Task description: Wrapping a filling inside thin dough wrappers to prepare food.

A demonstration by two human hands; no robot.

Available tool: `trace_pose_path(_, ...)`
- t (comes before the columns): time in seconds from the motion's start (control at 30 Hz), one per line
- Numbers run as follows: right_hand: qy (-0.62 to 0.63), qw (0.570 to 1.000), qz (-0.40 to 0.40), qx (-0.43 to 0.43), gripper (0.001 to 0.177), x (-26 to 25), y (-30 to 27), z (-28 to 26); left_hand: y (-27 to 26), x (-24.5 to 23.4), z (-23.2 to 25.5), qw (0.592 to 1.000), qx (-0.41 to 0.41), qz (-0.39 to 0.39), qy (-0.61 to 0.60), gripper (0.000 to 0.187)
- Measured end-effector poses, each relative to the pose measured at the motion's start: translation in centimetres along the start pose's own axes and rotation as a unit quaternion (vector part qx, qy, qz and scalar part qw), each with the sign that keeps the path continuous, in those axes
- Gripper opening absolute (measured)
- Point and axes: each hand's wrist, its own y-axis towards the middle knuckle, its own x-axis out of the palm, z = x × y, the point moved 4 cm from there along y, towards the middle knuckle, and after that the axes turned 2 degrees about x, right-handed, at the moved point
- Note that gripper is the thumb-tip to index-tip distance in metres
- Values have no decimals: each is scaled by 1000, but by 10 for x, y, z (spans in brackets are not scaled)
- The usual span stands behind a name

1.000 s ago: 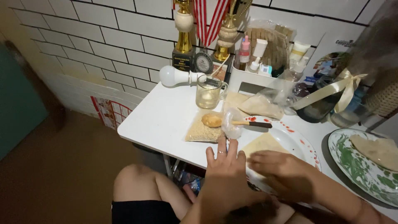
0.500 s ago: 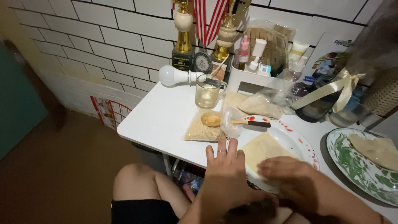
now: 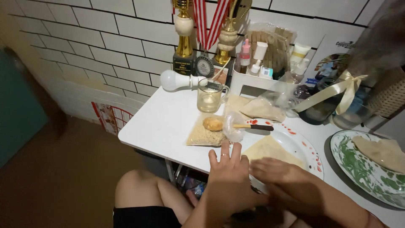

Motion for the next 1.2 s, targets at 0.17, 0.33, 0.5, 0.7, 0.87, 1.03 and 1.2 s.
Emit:
trace_pose_path(0.17, -144, 988, -59, -18, 54, 15, 7, 16, 1, 0, 0, 999, -33, -42, -7, 94)
trace_pose_path(0.33, -32, 993, -26, 110, 43, 14, -57, 40, 0, -6, 2, 999, -30, -19, -15, 105)
trace_pose_path(0.5, -207, 941, -61, 262, 45, 18, -111, 105, 1, -11, 5, 998, -37, -30, -43, 112)
trace_pose_path(0.7, -120, 987, 75, 81, 46, 16, -85, 84, 1, -4, 4, 1000, -17, 10, -13, 113)
trace_pose_path(0.87, -111, 946, 35, 304, 35, -23, -41, 37, 0, -5, 3, 1000, -14, -1, -21, 112)
trace_pose_path(1.03, -51, 977, 58, 200, 36, -19, -42, 56, 0, -3, 3, 1000, -20, -21, -9, 110)
trace_pose_path(1.2, -160, 982, 92, 34, 33, -28, -14, 44, 4, -14, 9, 999, -30, -25, -36, 113)
